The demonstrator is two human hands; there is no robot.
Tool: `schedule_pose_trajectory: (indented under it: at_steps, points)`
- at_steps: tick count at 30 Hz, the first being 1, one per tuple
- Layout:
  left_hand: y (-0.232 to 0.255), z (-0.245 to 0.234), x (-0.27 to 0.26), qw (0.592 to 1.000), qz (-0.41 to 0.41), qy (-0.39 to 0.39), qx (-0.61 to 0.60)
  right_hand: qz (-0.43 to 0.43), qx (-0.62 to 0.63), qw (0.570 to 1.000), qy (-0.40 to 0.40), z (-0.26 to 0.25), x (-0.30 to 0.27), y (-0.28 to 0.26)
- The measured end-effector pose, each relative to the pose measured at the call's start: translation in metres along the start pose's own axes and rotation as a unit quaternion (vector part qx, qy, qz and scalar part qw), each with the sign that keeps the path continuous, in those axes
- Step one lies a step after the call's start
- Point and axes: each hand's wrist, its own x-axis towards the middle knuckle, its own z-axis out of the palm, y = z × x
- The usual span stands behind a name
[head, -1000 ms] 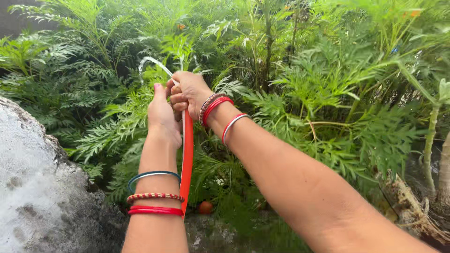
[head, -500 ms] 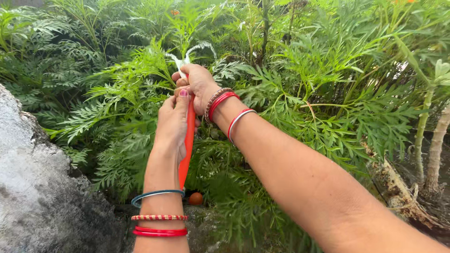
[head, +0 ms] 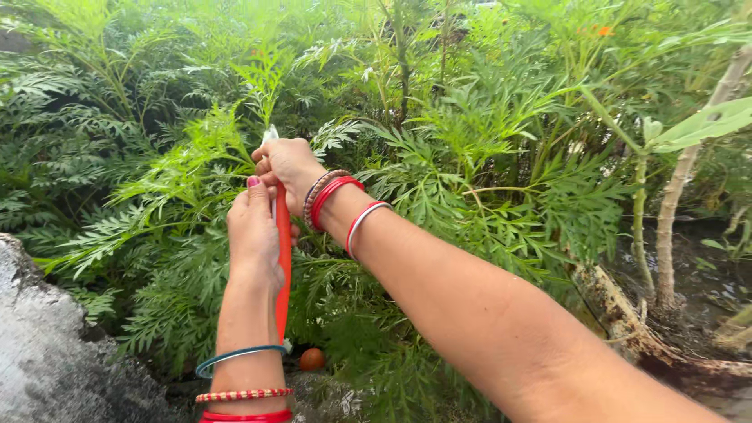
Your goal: The person waters various potted plants on a rooftop garden using a hose, controlling the water flow by pinching the end of the hose and moving it between different pots.
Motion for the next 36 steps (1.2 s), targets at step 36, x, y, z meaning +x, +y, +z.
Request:
schedule_pose_trajectory:
  at_steps: [36]
  points:
    - [-0.015, 0.013, -0.006, 0.995, -0.066, -0.029, -0.063, -0.039, -0.023, 0.986, 0.16, -0.012, -0.041, -0.025]
